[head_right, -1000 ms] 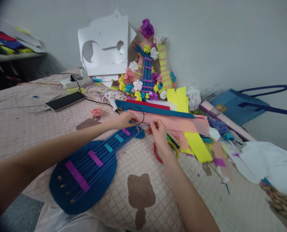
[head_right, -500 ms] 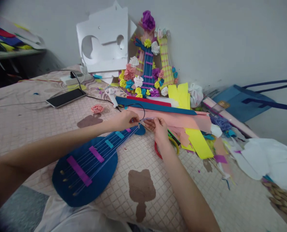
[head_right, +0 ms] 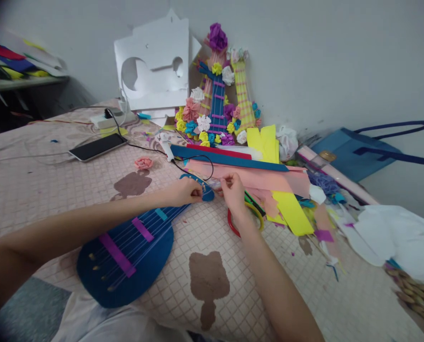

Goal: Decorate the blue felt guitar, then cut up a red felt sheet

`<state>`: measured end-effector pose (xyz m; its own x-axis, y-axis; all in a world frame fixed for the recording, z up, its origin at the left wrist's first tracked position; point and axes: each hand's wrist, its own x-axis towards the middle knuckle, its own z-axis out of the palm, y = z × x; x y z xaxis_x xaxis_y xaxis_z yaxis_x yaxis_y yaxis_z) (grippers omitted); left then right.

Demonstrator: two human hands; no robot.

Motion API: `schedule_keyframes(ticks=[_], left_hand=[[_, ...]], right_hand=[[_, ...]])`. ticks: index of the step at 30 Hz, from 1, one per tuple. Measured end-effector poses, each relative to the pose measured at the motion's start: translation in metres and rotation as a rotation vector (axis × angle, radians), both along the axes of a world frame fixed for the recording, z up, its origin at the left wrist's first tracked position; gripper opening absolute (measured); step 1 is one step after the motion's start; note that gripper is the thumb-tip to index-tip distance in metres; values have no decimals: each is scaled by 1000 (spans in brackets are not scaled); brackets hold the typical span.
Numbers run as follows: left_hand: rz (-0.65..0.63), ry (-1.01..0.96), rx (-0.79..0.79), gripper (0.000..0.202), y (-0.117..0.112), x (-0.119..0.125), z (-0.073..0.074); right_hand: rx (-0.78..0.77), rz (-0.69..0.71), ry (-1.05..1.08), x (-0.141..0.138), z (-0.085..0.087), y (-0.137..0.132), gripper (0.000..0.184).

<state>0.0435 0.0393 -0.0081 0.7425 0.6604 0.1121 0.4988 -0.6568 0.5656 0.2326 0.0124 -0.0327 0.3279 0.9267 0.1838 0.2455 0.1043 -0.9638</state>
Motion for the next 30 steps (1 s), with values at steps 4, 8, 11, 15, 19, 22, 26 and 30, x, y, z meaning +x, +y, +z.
schedule_keyframes(ticks=[4, 8, 11, 15, 19, 22, 26, 30], left_hand=[[19, -39, -4, 13, -2, 1, -3], [32, -62, -3, 9, 1, 4, -8], [36, -74, -1, 8, 3, 7, -8], [34, -71, -7, 7, 3, 9, -6], [37, -67, -12, 6, 0, 10, -3], [33, -65, -13, 7, -2, 9, -1], [17, -65, -3, 4, -6, 1, 4], [9, -48, -6, 9, -18, -20, 15]], right_hand=[[67, 19, -195, -2, 7, -11, 20], [-13, 267, -321, -9, 10, -24, 14], [-110, 437, -371, -12, 9, -30, 20], [-146, 485, -409, -7, 8, -30, 22], [-125, 491, -483, 1, 9, -27, 14], [-81, 446, -556, 4, 8, -24, 10], [-55, 411, -655, 6, 7, -21, 8], [-57, 448, -714, 8, 7, -21, 7]])
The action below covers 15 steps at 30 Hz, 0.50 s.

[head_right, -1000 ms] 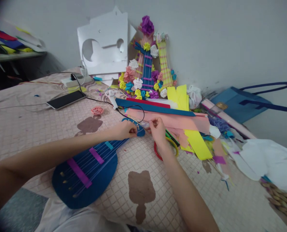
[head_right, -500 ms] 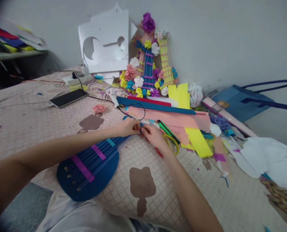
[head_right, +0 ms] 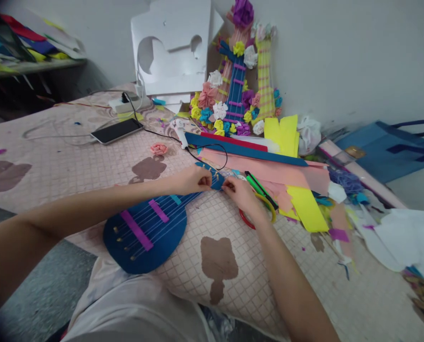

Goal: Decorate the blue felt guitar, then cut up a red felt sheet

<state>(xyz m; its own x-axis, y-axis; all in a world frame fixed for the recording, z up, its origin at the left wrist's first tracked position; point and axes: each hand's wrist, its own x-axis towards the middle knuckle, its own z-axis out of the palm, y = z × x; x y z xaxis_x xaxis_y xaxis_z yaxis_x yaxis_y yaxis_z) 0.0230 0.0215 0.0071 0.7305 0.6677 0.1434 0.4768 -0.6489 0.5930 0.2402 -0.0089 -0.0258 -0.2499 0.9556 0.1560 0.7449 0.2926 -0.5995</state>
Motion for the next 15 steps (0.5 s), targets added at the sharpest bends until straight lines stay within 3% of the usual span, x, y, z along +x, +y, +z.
schedule_keyframes(ticks=[3, 8, 11, 15], left_hand=[[-21, 29, 6, 11, -23, -31, 11], [6, 5, -5, 15, -82, -101, 22], [5, -34, -67, 20, -116, -134, 15], [-16, -38, -107, 17, -145, -151, -4]], right_hand=[[-5, 20, -38, 2, -1, -3, 8], [-14, 15, -77, 2, -5, -8, 11], [-14, 9, -86, 0, -5, -9, 11], [-7, 16, -79, -3, -4, -11, 10]])
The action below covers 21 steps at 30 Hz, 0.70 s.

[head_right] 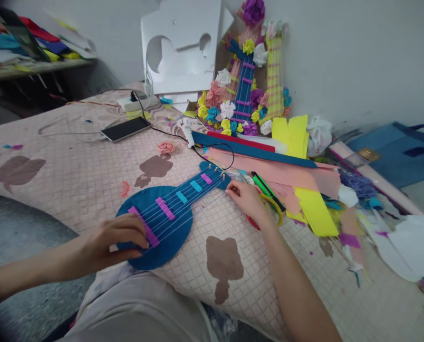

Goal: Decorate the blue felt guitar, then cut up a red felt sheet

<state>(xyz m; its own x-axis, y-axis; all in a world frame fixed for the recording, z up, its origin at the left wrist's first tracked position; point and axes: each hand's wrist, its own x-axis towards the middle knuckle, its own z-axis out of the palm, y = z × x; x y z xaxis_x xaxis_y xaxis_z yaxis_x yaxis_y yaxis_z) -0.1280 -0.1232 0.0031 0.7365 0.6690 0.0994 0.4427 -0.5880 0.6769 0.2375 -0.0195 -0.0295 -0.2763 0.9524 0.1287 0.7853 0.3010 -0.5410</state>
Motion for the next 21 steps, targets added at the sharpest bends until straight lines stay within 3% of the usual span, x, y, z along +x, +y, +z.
schedule_keyframes(ticks=[5, 21], left_hand=[[52, 67, 138, 15, -11, 1, -14], [20, 56, 240, 14, -13, -2, -20]], right_hand=[[-6, 9, 23, -2, 3, -3, 9], [-30, 31, -44, 1, 10, -9, 9]])
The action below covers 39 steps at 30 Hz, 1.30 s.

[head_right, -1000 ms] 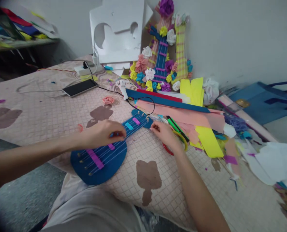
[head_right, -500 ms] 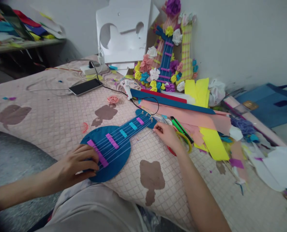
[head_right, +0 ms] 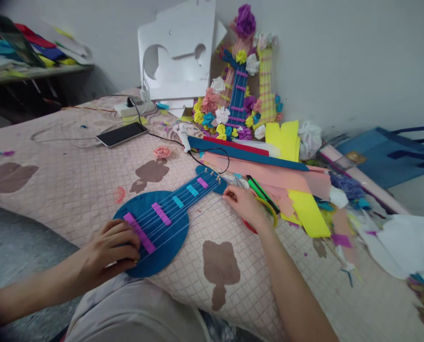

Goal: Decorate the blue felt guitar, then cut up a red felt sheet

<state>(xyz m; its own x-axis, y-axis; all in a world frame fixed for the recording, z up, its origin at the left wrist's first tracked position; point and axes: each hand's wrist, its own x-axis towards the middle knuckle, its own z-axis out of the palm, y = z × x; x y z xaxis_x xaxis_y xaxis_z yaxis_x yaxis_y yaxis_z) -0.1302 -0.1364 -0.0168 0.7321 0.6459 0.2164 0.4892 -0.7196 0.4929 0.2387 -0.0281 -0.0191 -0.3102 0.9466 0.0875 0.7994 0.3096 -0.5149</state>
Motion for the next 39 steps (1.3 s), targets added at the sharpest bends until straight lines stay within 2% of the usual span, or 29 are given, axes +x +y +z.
schedule_keyframes(ticks=[3, 6, 8, 13, 18, 22, 26, 27, 30, 34, 39], left_hand=[[-18, 5, 23, 12, 0, 0, -3], [-8, 4, 26, 11, -2, 0, -6], [2, -5, 31, 11, -2, 0, -7], [-7, -7, 37, 11, -3, 0, -8], [-18, -16, 47, 10, -2, -2, -9], [-15, -22, 49, 10, -2, -1, -10], [-11, -24, 88, 5, -3, -3, -8], [-33, -9, 96, 6, -3, -5, -8], [-104, 52, 114, 28, -5, -9, -8], [-46, 22, 173, 26, -7, -11, -14], [-58, 16, 191, 27, 9, -10, -16]], right_hand=[[31, -5, -20, -2, 3, -1, 5], [133, -21, -20, -12, 7, -10, 11], [175, 19, -11, -22, 9, -21, 14], [53, 273, 5, -48, 1, -43, 20], [18, 282, -17, -56, -8, -44, 13], [-35, 344, 62, -62, -7, -48, 19], [-37, 392, 109, -68, -9, -51, 5], [-36, 391, 134, -69, -10, -51, 6], [-62, 321, 203, -67, -13, -51, 7], [-124, 209, 245, -62, -13, -52, 7], [-30, 113, 267, -56, -13, -44, 4]])
